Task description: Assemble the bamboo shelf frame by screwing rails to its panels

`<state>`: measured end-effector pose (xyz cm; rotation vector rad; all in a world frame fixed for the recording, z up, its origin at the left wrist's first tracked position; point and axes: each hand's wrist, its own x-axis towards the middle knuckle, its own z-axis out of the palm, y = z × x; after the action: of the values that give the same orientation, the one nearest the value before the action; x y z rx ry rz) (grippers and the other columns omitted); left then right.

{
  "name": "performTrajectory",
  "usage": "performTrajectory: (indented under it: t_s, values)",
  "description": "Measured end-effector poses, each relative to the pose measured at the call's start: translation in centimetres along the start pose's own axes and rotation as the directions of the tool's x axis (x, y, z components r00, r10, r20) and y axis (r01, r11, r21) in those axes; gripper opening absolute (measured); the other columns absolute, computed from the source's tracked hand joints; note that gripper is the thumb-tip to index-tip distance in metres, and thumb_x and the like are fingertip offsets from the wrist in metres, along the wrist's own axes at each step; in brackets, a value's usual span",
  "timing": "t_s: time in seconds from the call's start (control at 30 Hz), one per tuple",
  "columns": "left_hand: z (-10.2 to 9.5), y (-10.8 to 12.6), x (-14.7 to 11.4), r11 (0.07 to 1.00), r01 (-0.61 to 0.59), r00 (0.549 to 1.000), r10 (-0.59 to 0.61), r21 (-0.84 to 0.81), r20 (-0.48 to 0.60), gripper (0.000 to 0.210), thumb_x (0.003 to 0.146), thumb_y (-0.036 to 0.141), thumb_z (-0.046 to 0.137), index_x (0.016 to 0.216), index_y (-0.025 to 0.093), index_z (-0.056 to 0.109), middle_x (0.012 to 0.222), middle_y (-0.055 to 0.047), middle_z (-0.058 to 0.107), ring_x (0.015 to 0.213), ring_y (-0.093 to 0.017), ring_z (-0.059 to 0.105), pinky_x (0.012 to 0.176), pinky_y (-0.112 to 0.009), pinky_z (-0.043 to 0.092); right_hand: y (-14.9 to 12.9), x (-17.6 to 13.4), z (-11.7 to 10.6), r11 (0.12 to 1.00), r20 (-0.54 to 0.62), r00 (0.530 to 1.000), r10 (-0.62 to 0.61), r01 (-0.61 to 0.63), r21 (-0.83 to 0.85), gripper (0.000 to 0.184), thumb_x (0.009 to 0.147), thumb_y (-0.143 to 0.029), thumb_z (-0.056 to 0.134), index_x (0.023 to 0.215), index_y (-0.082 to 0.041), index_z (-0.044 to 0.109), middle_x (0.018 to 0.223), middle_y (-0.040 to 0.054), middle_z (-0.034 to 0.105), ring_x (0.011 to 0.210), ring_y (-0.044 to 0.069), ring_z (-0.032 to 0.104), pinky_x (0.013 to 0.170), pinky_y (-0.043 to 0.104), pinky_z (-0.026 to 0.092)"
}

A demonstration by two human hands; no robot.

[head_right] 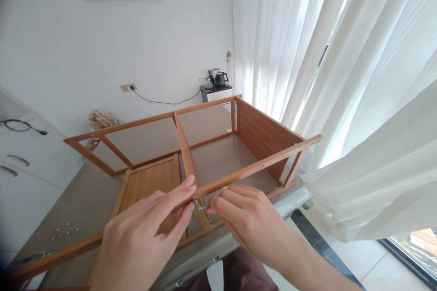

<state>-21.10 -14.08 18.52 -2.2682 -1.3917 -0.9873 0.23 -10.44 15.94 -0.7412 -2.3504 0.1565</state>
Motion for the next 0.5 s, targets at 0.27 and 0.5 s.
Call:
performTrajectory:
  t_s: [0.27,0.5]
  values:
    - [0.1,0.0,0.0,1.000,0.005,1.000,-0.005,-0.001,-0.010,0.021,0.090,0.019,0.064,0.110,0.025,0.068,0.117,0.007,0.074,0.071,-0.011,0.069,0.070,-0.026,0.054,0.3,-0.2,0.1,0.999,0.000,1.000,-0.017,0.017,-0.036,0.015,0.101,-0.017,0.048,0.090,-0.018,0.058,0.070,-0.0010,0.050,0.063,0.013,0.040,0.061,0.028,0.032]
    - [0.2,0.1,0.0,1.000,-0.004,1.000,0.004,-0.004,-0.028,0.020,0.090,0.018,0.063,0.109,0.025,0.068,0.114,0.005,0.075,0.069,-0.011,0.069,0.070,-0.025,0.055,0.5,-0.3,0.9,0.996,-0.093,0.993,-0.068,0.062,-0.064,0.017,0.101,-0.016,0.047,0.090,-0.017,0.060,0.067,-0.0007,0.051,0.060,0.013,0.041,0.058,0.028,0.033]
